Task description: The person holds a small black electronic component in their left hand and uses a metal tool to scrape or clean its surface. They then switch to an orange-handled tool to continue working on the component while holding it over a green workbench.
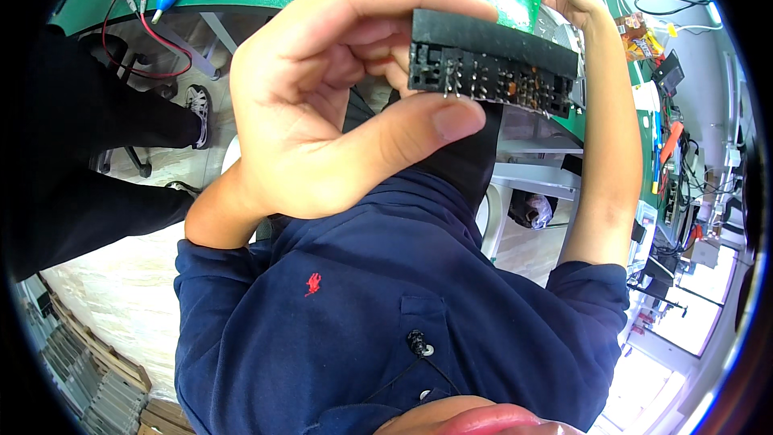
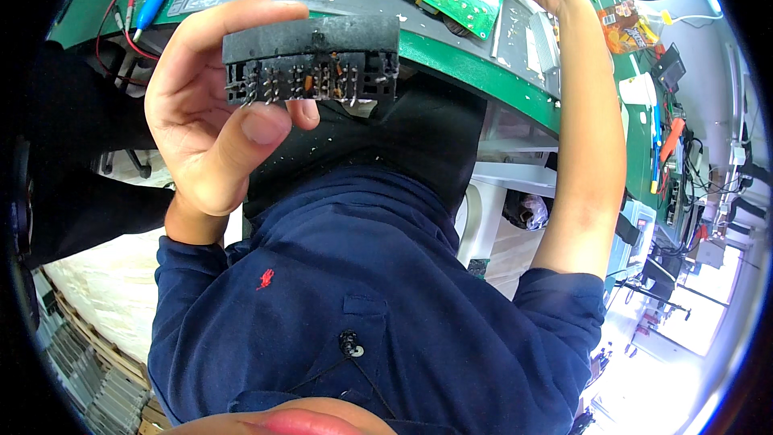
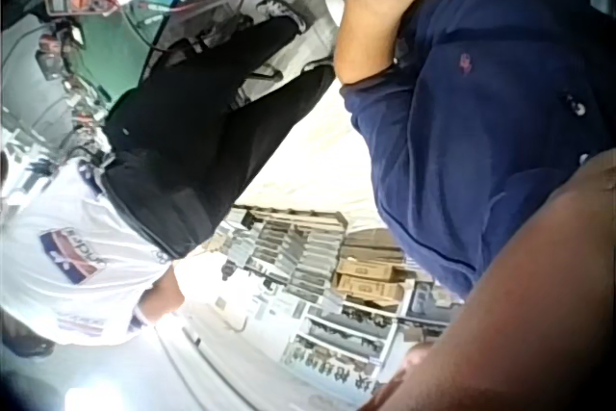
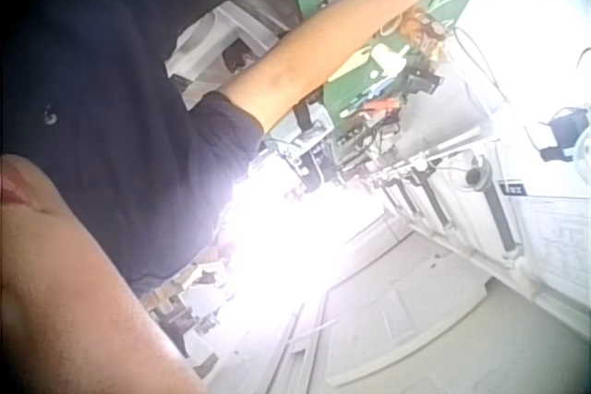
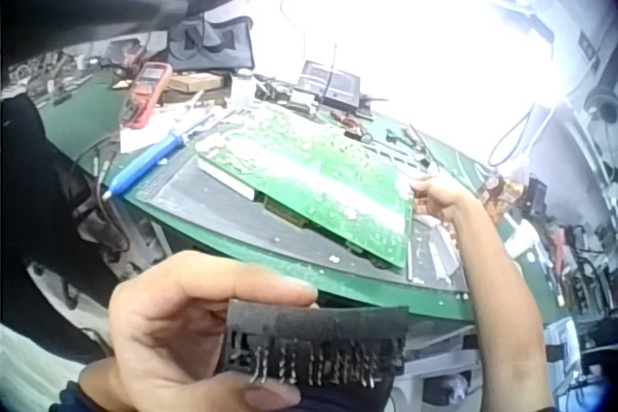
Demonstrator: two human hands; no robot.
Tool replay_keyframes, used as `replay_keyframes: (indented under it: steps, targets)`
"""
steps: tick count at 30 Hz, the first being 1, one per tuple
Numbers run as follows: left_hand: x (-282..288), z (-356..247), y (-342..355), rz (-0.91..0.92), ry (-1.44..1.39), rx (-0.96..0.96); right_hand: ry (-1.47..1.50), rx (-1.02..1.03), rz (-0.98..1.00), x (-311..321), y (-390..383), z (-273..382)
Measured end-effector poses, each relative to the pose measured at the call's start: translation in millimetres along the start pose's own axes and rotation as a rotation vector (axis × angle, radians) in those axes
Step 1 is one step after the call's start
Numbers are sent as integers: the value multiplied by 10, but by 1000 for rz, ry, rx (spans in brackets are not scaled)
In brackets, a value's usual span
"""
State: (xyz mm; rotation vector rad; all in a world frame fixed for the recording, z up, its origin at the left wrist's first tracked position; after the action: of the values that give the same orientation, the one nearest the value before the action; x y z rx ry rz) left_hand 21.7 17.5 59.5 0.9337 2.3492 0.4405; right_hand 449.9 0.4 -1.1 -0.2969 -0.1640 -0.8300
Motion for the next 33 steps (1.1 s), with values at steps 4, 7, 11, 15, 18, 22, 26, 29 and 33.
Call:
replay_keyframes:
  steps: [4,7,11,15,18,22,26,29,33]
  targets:
    - [-3,3,2,-13,-2,29,16,-9,5,1,-2,-10]
    - [-8,9,6,-23,-7,50,1,-10,3,1,11,-8]
    - [-20,28,20,-26,-27,63,-36,10,58,162,230,-136]
    - [-14,54,28,-34,-32,54,-55,29,100,150,289,-168]
    - [-8,59,31,-31,-36,49,-92,36,138,193,348,-187]
    - [-38,-6,47,-31,-20,52,-90,25,146,185,343,-184]
    - [-40,-14,62,-30,-21,47,-89,23,150,142,289,-156]
    - [23,58,66,-16,-37,54,-64,10,155,136,272,-145]
    - [17,92,63,-44,-87,54,13,-17,140,194,354,-173]
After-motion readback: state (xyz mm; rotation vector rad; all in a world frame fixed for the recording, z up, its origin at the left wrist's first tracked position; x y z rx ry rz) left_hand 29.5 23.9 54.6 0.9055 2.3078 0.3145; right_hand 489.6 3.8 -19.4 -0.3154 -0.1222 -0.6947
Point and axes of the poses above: each hand's wrist, its own y-axis towards the middle knuckle, its own x-axis out of the back of the hand, z = x × y, the point moved 6 cm from there along y, towards the middle knuckle, and after that the axes turned 12 degrees about -z, right-handed, at the moved point
